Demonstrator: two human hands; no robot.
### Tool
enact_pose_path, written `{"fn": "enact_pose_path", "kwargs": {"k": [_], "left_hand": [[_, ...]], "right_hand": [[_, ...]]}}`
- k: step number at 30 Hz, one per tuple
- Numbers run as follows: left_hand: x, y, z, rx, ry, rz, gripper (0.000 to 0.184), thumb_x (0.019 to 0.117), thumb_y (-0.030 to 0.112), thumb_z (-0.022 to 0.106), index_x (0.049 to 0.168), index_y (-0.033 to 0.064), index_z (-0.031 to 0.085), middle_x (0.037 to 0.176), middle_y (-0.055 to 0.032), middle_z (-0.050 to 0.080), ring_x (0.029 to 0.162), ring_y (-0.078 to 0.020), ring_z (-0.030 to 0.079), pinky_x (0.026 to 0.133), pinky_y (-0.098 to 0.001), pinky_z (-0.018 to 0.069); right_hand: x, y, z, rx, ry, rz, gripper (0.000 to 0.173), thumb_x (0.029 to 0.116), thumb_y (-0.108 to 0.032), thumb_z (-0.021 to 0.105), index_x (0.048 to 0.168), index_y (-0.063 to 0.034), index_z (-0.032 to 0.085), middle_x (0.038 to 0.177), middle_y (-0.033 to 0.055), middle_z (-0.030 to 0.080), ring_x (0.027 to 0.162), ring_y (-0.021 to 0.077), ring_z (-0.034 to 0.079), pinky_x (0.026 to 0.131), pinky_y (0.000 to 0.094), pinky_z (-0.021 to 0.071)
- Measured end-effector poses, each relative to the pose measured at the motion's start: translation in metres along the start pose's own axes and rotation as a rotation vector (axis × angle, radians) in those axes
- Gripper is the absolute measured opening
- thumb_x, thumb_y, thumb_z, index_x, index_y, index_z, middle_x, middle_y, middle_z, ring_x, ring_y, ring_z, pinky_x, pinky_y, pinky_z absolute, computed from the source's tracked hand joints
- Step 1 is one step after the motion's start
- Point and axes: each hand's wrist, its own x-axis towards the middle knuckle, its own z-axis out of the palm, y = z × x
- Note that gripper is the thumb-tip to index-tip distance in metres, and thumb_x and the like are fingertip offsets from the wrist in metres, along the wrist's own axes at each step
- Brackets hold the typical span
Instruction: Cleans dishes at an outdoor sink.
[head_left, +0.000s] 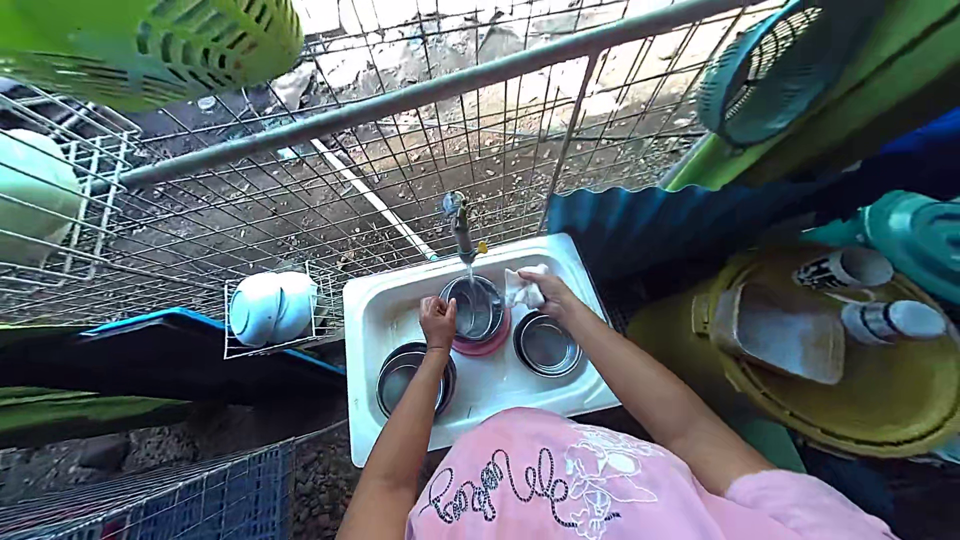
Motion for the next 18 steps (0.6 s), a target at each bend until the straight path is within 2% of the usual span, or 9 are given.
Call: {"fn": "enact_pose_path", "kwargs": {"k": [2, 3, 6, 8, 10, 11, 13, 15, 18], "left_hand": [[0.013, 0.014, -0.015, 0.043, -0.159, -0.122, 0.05, 0.0976, 0.024, 0.067, 0.129, -0.0141, 0.056, 0.124, -0.0324, 0.063, 0.12, -0.0448, 0.059, 0.109, -0.0579, 0.041], [0.021, 0.027, -0.024, 0.006, -0.158, -0.112, 0.061, 0.0985, 0.028, 0.067, 0.139, -0.0141, 0.048, 0.132, -0.034, 0.058, 0.128, -0.0469, 0.054, 0.115, -0.0606, 0.034], [0.046, 0.087, -0.048, -0.213, -0.058, 0.155, 0.068, 0.1017, 0.029, 0.057, 0.15, -0.013, 0.033, 0.152, -0.0341, 0.04, 0.143, -0.0412, 0.04, 0.119, -0.0498, 0.0331], [0.067, 0.145, -0.061, -0.208, -0.052, 0.337, 0.069, 0.0998, 0.03, 0.058, 0.149, -0.0126, 0.036, 0.152, -0.0338, 0.041, 0.143, -0.0402, 0.041, 0.118, -0.0487, 0.0341], [0.085, 0.19, -0.068, -0.028, -0.182, 0.321, 0.064, 0.1041, 0.029, 0.058, 0.152, -0.0087, 0.036, 0.149, -0.0306, 0.047, 0.141, -0.0399, 0.046, 0.118, -0.0511, 0.0364], [0.093, 0.201, -0.065, 0.059, -0.243, 0.299, 0.055, 0.1071, 0.027, 0.052, 0.149, -0.0078, 0.042, 0.145, -0.0291, 0.052, 0.136, -0.04, 0.051, 0.115, -0.053, 0.0385], [0.101, 0.202, -0.052, 0.127, -0.236, 0.292, 0.037, 0.1095, 0.019, 0.044, 0.129, -0.0053, 0.063, 0.122, -0.0243, 0.068, 0.117, -0.0371, 0.065, 0.105, -0.053, 0.0462], [0.104, 0.195, -0.046, 0.12, -0.189, 0.341, 0.034, 0.109, 0.016, 0.044, 0.117, -0.0059, 0.069, 0.11, -0.0231, 0.072, 0.106, -0.0359, 0.07, 0.1, -0.0513, 0.0503], [0.108, 0.185, -0.05, 0.127, -0.198, 0.453, 0.033, 0.1078, 0.017, 0.048, 0.114, -0.0049, 0.072, 0.104, -0.0223, 0.074, 0.099, -0.0358, 0.072, 0.096, -0.0522, 0.0521]], "right_hand": [[-0.018, -0.008, -0.019, 0.066, -0.004, 0.022, 0.017, 0.099, 0.0, 0.055, 0.116, -0.0002, 0.055, 0.083, 0.0101, 0.067, 0.069, 0.0171, 0.066, 0.064, 0.0339, 0.0588], [-0.025, -0.011, -0.024, 0.078, -0.001, 0.023, 0.016, 0.0989, 0.002, 0.051, 0.114, -0.0004, 0.055, 0.082, 0.01, 0.067, 0.069, 0.0171, 0.067, 0.065, 0.0338, 0.0594], [-0.04, -0.012, -0.036, 0.107, 0.059, 0.044, 0.013, 0.1022, -0.001, 0.047, 0.113, -0.0014, 0.055, 0.082, 0.0096, 0.067, 0.069, 0.0166, 0.067, 0.066, 0.0333, 0.0598], [-0.043, -0.004, -0.044, 0.113, 0.064, 0.056, 0.014, 0.1046, -0.006, 0.046, 0.113, -0.0019, 0.056, 0.083, 0.0095, 0.068, 0.071, 0.0166, 0.068, 0.067, 0.0332, 0.0601], [-0.044, 0.005, -0.049, 0.106, 0.066, 0.064, 0.015, 0.1057, -0.008, 0.046, 0.115, -0.0014, 0.056, 0.085, 0.0098, 0.068, 0.072, 0.0169, 0.068, 0.067, 0.0338, 0.0601], [-0.045, 0.009, -0.049, 0.102, 0.074, 0.071, 0.016, 0.1058, -0.008, 0.047, 0.117, -0.0007, 0.056, 0.086, 0.0102, 0.068, 0.073, 0.0171, 0.067, 0.068, 0.0341, 0.0595], [-0.049, 0.013, -0.049, 0.091, 0.084, 0.092, 0.017, 0.106, -0.009, 0.047, 0.118, -0.0003, 0.054, 0.086, 0.0105, 0.067, 0.073, 0.0171, 0.067, 0.068, 0.0339, 0.0591], [-0.052, 0.014, -0.047, 0.067, 0.082, 0.105, 0.017, 0.1057, -0.008, 0.048, 0.119, 0.0001, 0.054, 0.086, 0.0103, 0.067, 0.072, 0.0166, 0.067, 0.067, 0.0332, 0.0593], [-0.055, 0.018, -0.042, 0.056, 0.08, 0.13, 0.015, 0.1047, -0.007, 0.049, 0.117, -0.0004, 0.055, 0.085, 0.0096, 0.067, 0.072, 0.0164, 0.067, 0.067, 0.0327, 0.0591]]}}
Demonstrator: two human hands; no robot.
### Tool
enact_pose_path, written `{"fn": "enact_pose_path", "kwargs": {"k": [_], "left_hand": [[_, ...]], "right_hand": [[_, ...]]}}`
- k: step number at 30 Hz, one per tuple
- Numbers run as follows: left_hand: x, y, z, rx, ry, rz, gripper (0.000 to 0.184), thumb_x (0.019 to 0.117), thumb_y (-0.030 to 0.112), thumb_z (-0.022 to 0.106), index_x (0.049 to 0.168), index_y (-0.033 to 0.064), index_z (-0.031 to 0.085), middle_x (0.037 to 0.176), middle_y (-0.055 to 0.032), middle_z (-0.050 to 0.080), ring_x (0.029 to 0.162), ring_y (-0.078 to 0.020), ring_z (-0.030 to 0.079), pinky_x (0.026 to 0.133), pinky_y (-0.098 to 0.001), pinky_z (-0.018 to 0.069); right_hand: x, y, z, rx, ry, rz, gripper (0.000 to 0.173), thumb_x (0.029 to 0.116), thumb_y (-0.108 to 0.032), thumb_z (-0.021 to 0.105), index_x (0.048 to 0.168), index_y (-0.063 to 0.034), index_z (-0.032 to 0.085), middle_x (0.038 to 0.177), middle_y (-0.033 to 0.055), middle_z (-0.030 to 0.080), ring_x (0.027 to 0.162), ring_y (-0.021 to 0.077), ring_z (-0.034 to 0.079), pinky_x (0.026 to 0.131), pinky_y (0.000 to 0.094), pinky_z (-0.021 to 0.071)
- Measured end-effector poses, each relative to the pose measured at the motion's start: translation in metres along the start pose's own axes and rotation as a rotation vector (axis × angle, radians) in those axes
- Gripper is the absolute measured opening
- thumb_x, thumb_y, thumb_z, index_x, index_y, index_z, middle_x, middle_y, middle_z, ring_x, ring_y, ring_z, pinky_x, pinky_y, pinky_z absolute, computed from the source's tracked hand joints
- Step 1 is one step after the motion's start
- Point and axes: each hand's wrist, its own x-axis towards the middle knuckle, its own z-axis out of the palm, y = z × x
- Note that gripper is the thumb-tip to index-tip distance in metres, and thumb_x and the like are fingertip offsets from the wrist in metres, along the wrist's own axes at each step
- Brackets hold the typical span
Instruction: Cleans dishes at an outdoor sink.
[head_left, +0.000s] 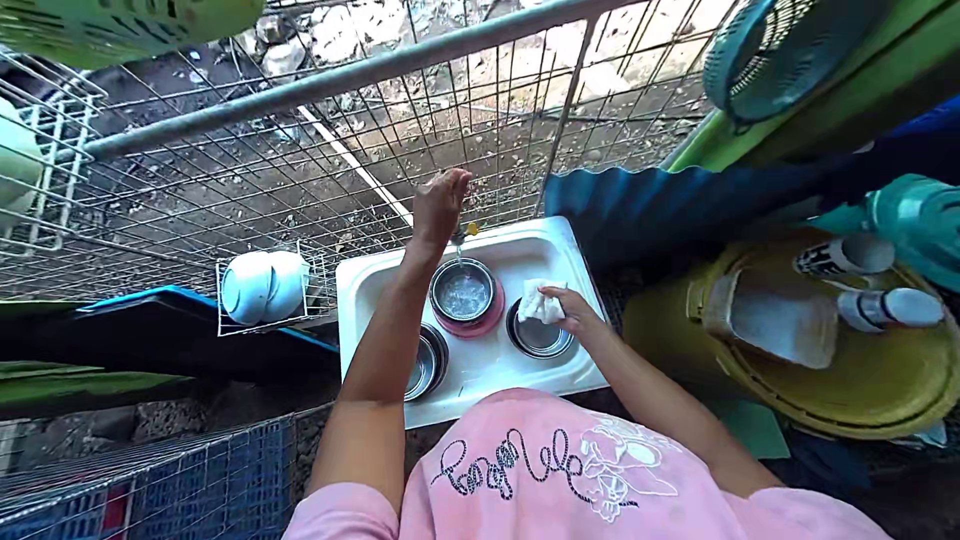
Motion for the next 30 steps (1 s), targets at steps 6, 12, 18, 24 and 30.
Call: {"fn": "enact_pose_path", "kwargs": {"k": [6, 12, 18, 24, 30], "left_hand": [[-0.006, -0.023, -0.008, -0.249, -0.057, 0.088, 0.052, 0.1055, 0.023, 0.052, 0.149, -0.0051, 0.046, 0.138, -0.022, 0.063, 0.127, -0.034, 0.061, 0.11, -0.0505, 0.0439], [-0.119, -0.125, 0.073, -0.094, -0.189, -0.546, 0.066, 0.0925, 0.025, 0.074, 0.145, -0.0057, 0.049, 0.14, -0.034, 0.053, 0.133, -0.0487, 0.05, 0.112, -0.0609, 0.0392], [-0.132, -0.106, 0.082, 0.077, -0.33, -0.567, 0.026, 0.0955, 0.013, 0.06, 0.108, -0.009, 0.067, 0.109, -0.0289, 0.067, 0.111, -0.0431, 0.064, 0.097, -0.0597, 0.0467], [-0.151, -0.071, 0.11, -0.412, 0.19, -0.14, 0.021, 0.0821, 0.005, 0.073, 0.074, -0.0115, 0.063, 0.125, -0.0341, 0.06, 0.121, -0.0392, 0.058, 0.102, -0.0461, 0.0484], [-0.148, -0.044, 0.108, -0.535, 0.451, -0.067, 0.025, 0.0848, 0.006, 0.069, 0.069, -0.0089, 0.057, 0.127, -0.0288, 0.061, 0.123, -0.0297, 0.059, 0.101, -0.038, 0.05]], "right_hand": [[-0.002, -0.003, 0.013, 0.024, -0.041, -0.02, 0.014, 0.1033, -0.005, 0.05, 0.115, 0.0002, 0.056, 0.085, 0.0107, 0.068, 0.072, 0.0177, 0.068, 0.067, 0.0343, 0.0601], [-0.01, -0.011, 0.035, -0.016, 0.018, 0.074, 0.023, 0.0991, 0.0, 0.047, 0.121, -0.0028, 0.053, 0.093, 0.0133, 0.064, 0.077, 0.0222, 0.066, 0.068, 0.042, 0.0588], [0.001, 0.002, 0.063, -0.116, -0.07, -0.081, 0.027, 0.1093, -0.02, 0.046, 0.121, 0.0021, 0.057, 0.094, 0.012, 0.067, 0.081, 0.018, 0.067, 0.075, 0.0363, 0.0581], [0.015, 0.025, 0.1, -0.03, 0.011, -0.18, 0.027, 0.1094, -0.014, 0.04, 0.119, 0.0037, 0.057, 0.092, 0.0112, 0.062, 0.08, 0.0169, 0.062, 0.075, 0.0351, 0.0543], [-0.003, 0.064, 0.107, -0.385, -0.273, -0.567, 0.037, 0.1049, 0.0, 0.031, 0.128, 0.0153, 0.056, 0.117, 0.021, 0.066, 0.108, 0.0173, 0.065, 0.099, 0.0317, 0.052]]}}
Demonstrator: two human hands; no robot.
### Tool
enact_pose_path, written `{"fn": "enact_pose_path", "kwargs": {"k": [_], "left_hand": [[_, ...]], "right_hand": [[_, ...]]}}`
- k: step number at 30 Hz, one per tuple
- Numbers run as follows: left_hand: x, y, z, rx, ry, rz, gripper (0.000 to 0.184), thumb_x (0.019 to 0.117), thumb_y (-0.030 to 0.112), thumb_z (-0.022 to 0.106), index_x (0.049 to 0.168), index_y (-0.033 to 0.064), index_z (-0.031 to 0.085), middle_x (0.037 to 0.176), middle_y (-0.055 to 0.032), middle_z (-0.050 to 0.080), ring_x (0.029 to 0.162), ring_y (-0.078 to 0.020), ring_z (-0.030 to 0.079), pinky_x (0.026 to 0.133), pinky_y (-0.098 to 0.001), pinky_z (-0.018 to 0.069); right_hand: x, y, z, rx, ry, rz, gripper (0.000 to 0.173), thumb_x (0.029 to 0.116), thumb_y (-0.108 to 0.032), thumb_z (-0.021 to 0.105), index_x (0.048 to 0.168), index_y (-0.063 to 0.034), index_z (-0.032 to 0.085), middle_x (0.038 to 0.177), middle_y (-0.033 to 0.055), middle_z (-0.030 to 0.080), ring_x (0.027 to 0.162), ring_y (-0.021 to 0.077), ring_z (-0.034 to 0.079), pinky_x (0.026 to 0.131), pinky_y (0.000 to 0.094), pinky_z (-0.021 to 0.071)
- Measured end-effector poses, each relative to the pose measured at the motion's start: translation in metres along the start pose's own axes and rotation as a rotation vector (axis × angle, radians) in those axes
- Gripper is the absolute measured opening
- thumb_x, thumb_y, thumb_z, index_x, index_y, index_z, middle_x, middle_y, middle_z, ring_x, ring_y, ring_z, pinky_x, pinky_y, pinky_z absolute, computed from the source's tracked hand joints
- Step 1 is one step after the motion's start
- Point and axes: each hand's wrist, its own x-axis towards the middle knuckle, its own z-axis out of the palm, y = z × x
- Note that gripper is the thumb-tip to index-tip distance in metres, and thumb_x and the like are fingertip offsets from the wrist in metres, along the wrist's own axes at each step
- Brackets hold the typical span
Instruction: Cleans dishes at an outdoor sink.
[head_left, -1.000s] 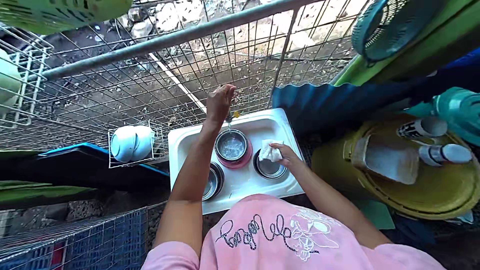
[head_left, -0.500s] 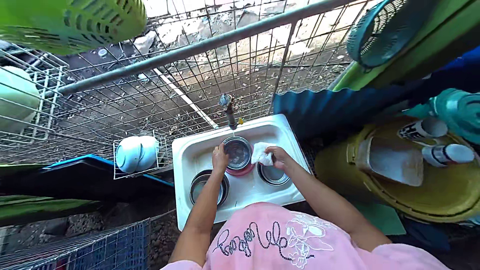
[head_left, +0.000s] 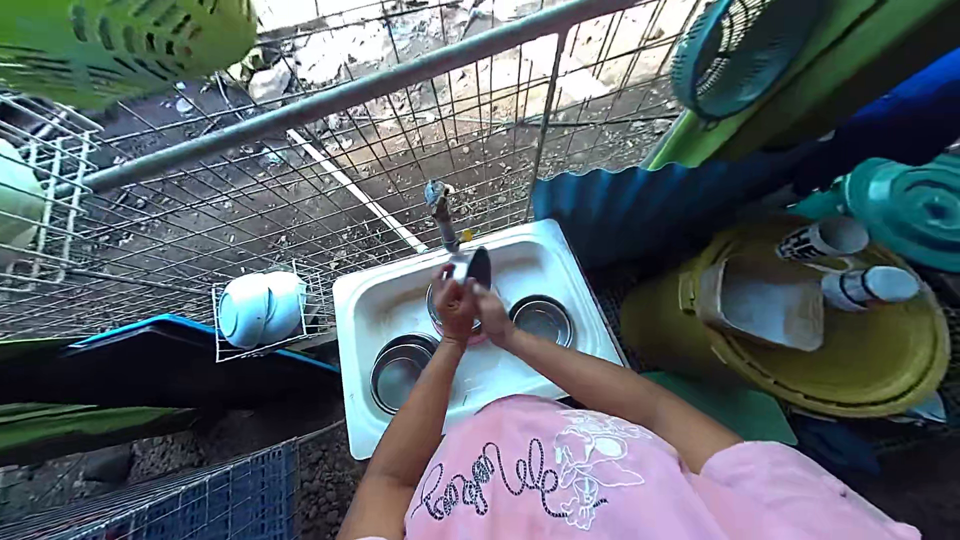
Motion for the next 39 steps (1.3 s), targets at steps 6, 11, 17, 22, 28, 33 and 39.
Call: {"fn": "enact_pose_path", "kwargs": {"k": [6, 11, 17, 22, 28, 33, 39], "left_hand": [[-0.018, 0.006, 0.007, -0.341, 0.155, -0.647, 0.005, 0.0978, -0.006, 0.053, 0.101, -0.0074, 0.057, 0.101, -0.0102, 0.063, 0.094, -0.0112, 0.061, 0.087, -0.0304, 0.0535], [-0.013, 0.013, 0.018, -0.36, 0.122, -0.652, 0.008, 0.0996, -0.003, 0.05, 0.093, -0.0036, 0.054, 0.095, -0.0056, 0.063, 0.089, -0.0078, 0.061, 0.083, -0.0276, 0.0526], [-0.025, 0.024, 0.039, -0.4, 0.007, -0.672, 0.009, 0.0988, -0.003, 0.052, 0.105, -0.0069, 0.057, 0.102, -0.0081, 0.064, 0.094, -0.0092, 0.062, 0.086, -0.0302, 0.0536], [0.019, 0.022, 0.021, -0.26, -0.181, -0.778, 0.009, 0.0977, -0.002, 0.058, 0.106, -0.0044, 0.058, 0.099, -0.0085, 0.064, 0.088, -0.0107, 0.062, 0.082, -0.0311, 0.0537], [-0.028, 0.01, 0.046, -0.25, -0.277, -0.691, 0.085, 0.0955, 0.021, 0.06, 0.163, 0.0066, 0.011, 0.165, -0.0235, 0.022, 0.146, -0.0301, 0.036, 0.115, -0.0463, 0.0377], [-0.006, 0.018, 0.01, -0.131, -0.428, -0.942, 0.055, 0.1092, 0.029, 0.044, 0.159, 0.0102, 0.032, 0.153, -0.0224, 0.045, 0.132, -0.033, 0.053, 0.102, -0.0524, 0.0487], [-0.027, 0.008, 0.028, -0.228, -0.114, -0.763, 0.055, 0.1098, 0.019, 0.034, 0.158, -0.0023, 0.021, 0.161, -0.0269, 0.029, 0.142, -0.0295, 0.041, 0.115, -0.0429, 0.0374]], "right_hand": [[0.04, 0.001, -0.067, -1.118, -0.35, -0.501, 0.022, 0.0936, 0.006, 0.057, 0.106, 0.004, 0.075, 0.122, 0.0233, 0.07, 0.122, 0.0416, 0.064, 0.106, 0.0552, 0.0499], [0.002, -0.008, -0.058, -0.871, -0.355, -0.28, 0.02, 0.0899, 0.001, 0.063, 0.105, 0.0093, 0.073, 0.112, 0.0274, 0.071, 0.114, 0.0404, 0.067, 0.104, 0.0532, 0.0501], [0.008, -0.011, -0.08, -0.957, -0.159, -0.235, 0.028, 0.0982, -0.007, 0.054, 0.114, 0.0104, 0.07, 0.128, 0.0304, 0.064, 0.129, 0.0435, 0.057, 0.113, 0.0544, 0.0424], [-0.023, -0.015, -0.088, -1.07, -0.573, -0.327, 0.049, 0.084, 0.001, 0.069, 0.132, 0.0083, 0.061, 0.136, 0.0326, 0.059, 0.132, 0.0493, 0.053, 0.112, 0.062, 0.0405], [-0.006, -0.037, -0.069, -1.019, -0.353, 0.056, 0.038, 0.0934, -0.011, 0.066, 0.123, 0.0123, 0.063, 0.125, 0.0316, 0.064, 0.123, 0.0443, 0.061, 0.107, 0.0583, 0.0447], [-0.018, -0.003, -0.104, -1.191, -0.606, -0.307, 0.035, 0.0886, 0.008, 0.063, 0.124, 0.0071, 0.065, 0.132, 0.0316, 0.062, 0.129, 0.0502, 0.055, 0.109, 0.0654, 0.0418], [-0.02, -0.02, -0.055, -0.899, -0.391, -0.182, 0.038, 0.0869, -0.003, 0.068, 0.122, 0.0113, 0.066, 0.122, 0.0312, 0.067, 0.119, 0.0441, 0.064, 0.108, 0.0558, 0.0467]]}}
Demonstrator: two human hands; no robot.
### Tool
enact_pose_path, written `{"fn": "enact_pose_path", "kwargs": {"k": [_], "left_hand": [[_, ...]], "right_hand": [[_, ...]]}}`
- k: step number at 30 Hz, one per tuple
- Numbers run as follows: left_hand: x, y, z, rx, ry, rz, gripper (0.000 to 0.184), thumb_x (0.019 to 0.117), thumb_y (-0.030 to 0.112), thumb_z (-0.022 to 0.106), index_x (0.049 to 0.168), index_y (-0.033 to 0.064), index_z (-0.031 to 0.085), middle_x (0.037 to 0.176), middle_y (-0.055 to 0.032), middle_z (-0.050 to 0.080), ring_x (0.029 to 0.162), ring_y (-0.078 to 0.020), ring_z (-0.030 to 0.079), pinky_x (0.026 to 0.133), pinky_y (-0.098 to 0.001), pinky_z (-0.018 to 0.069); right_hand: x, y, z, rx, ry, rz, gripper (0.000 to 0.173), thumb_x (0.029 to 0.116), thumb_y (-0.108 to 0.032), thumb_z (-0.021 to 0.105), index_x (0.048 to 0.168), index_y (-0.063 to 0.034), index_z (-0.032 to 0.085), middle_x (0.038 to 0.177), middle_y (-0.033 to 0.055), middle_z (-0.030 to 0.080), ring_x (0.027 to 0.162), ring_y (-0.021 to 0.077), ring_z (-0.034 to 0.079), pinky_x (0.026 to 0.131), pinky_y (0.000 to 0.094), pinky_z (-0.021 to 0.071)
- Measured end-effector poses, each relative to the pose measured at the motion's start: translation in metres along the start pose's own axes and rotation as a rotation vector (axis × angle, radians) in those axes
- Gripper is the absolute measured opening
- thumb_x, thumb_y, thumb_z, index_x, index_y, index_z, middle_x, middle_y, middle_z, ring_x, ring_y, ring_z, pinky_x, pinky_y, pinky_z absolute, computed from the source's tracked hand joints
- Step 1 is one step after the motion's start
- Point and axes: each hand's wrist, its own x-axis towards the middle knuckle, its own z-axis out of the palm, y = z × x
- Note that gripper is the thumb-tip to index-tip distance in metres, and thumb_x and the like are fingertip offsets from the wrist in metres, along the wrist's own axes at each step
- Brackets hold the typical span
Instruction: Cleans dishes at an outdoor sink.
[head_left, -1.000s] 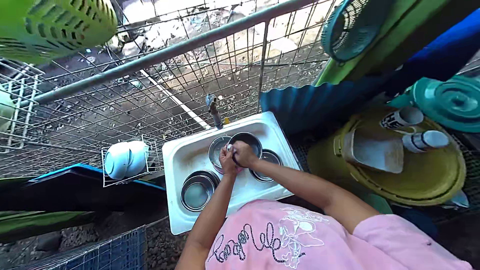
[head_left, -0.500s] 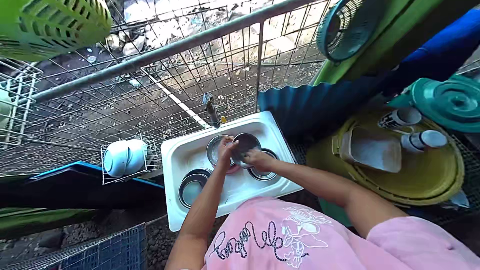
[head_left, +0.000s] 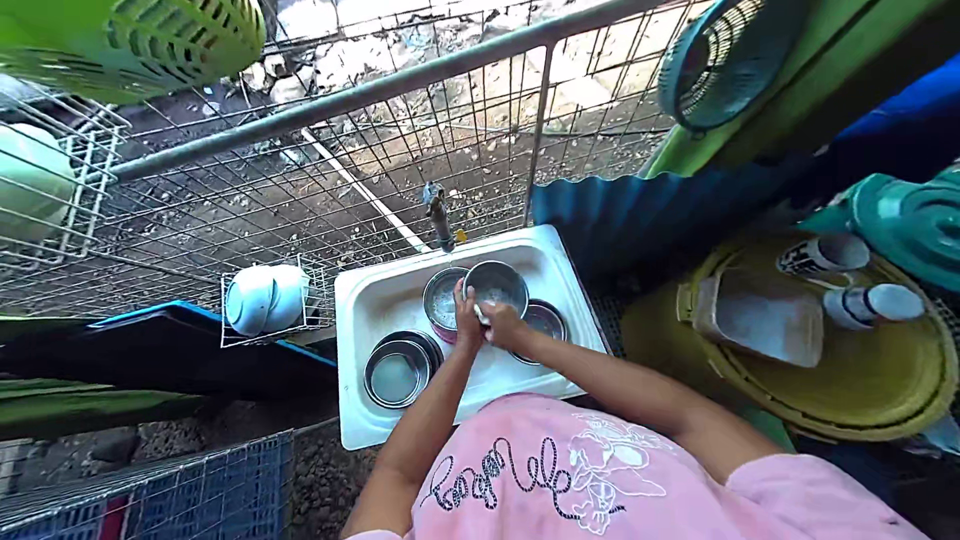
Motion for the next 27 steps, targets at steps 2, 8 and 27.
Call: {"fn": "enact_pose_path", "kwargs": {"k": [2, 8, 27], "left_hand": [[0.003, 0.006, -0.018, 0.049, -0.012, 0.069, 0.048, 0.1092, 0.015, 0.036, 0.151, -0.0089, 0.037, 0.156, -0.0282, 0.039, 0.143, -0.0289, 0.042, 0.118, -0.0418, 0.0333], [-0.02, -0.008, -0.002, -0.035, -0.152, -0.021, 0.053, 0.1116, 0.022, 0.026, 0.157, -0.0056, 0.025, 0.157, -0.0266, 0.037, 0.14, -0.0262, 0.045, 0.115, -0.0403, 0.0389], [-0.014, 0.018, -0.027, 0.015, -0.184, 0.0, 0.051, 0.1111, 0.02, 0.026, 0.154, -0.0078, 0.03, 0.154, -0.0262, 0.041, 0.137, -0.0225, 0.048, 0.114, -0.0372, 0.0389]], "right_hand": [[-0.006, 0.018, -0.006, -0.105, -0.14, -0.103, 0.04, 0.1002, -0.021, 0.06, 0.127, 0.0085, 0.065, 0.129, 0.0291, 0.065, 0.127, 0.043, 0.059, 0.113, 0.0558, 0.0416], [0.015, 0.026, -0.015, -0.152, -0.005, 0.054, 0.032, 0.1001, -0.005, 0.051, 0.123, 0.012, 0.065, 0.135, 0.0307, 0.06, 0.136, 0.0439, 0.051, 0.12, 0.0532, 0.0338], [0.024, 0.001, -0.009, -0.029, -0.003, 0.067, 0.037, 0.102, -0.014, 0.052, 0.13, 0.0069, 0.064, 0.145, 0.0311, 0.051, 0.136, 0.0417, 0.051, 0.116, 0.0513, 0.04]]}}
